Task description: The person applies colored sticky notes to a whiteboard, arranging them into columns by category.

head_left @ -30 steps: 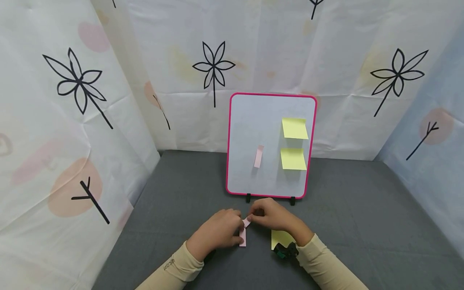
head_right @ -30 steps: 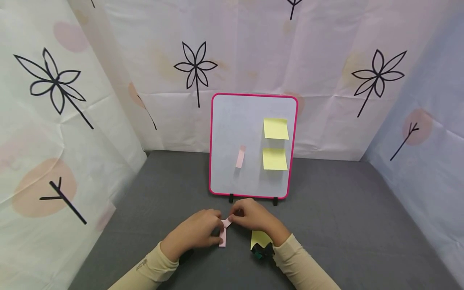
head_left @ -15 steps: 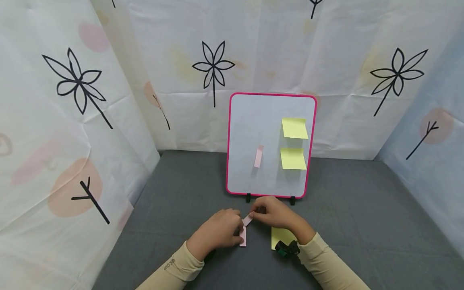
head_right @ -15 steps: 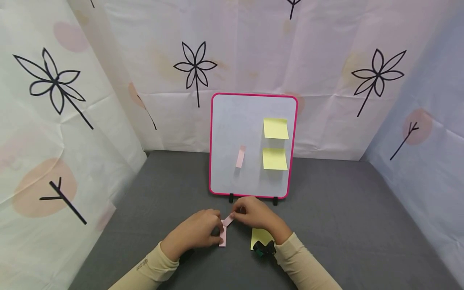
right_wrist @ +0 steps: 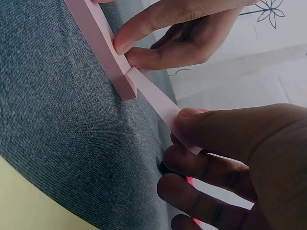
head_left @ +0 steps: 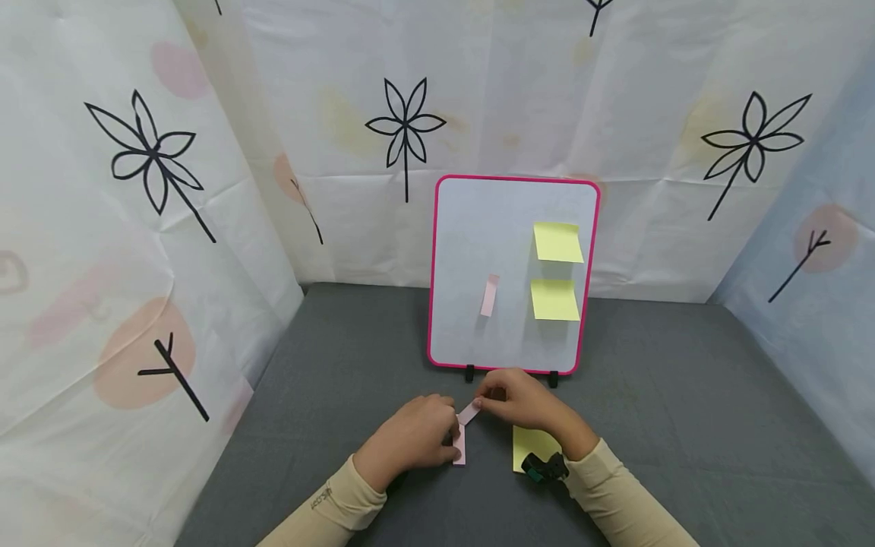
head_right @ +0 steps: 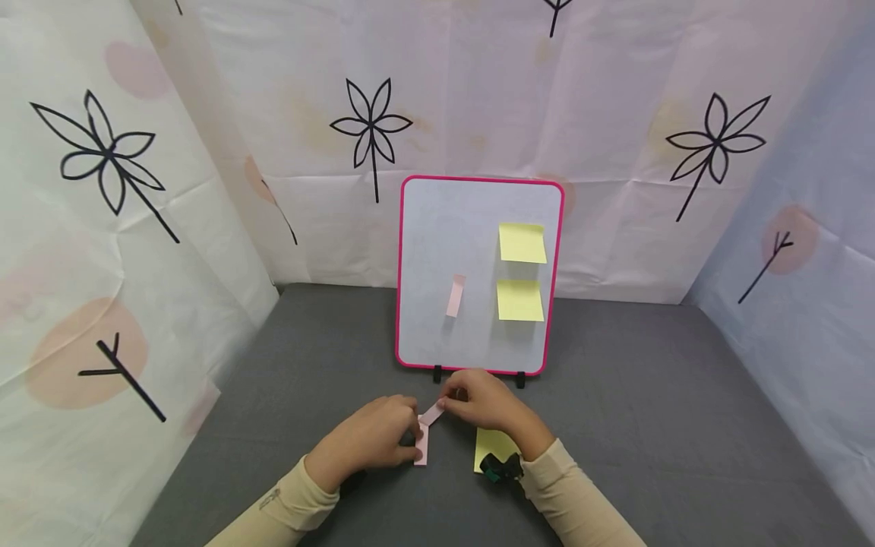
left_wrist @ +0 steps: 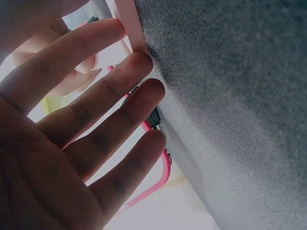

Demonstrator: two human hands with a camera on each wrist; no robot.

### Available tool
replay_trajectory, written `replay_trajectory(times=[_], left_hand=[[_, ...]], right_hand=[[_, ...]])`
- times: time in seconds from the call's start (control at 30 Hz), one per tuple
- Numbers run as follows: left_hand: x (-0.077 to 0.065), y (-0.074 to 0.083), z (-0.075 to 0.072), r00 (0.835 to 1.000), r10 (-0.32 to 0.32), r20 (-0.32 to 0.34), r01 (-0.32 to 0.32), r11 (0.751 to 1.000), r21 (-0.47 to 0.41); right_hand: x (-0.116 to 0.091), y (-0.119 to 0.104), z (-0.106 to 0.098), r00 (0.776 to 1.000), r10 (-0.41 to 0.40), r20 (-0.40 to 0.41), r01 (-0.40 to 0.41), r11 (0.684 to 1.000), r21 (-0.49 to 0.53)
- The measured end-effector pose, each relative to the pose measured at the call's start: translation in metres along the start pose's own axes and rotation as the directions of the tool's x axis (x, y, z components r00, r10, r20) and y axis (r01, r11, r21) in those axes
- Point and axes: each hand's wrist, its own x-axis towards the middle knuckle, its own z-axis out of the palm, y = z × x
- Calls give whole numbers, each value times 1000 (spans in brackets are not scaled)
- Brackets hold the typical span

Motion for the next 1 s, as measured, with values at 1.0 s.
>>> replay_trajectory(times=[1.0], left_hand=[[-1, 0, 0, 1000, 7, -4, -7, 1000, -3]], right_hand=[[-3, 2, -14, 996, 26, -85, -25, 1000, 9]])
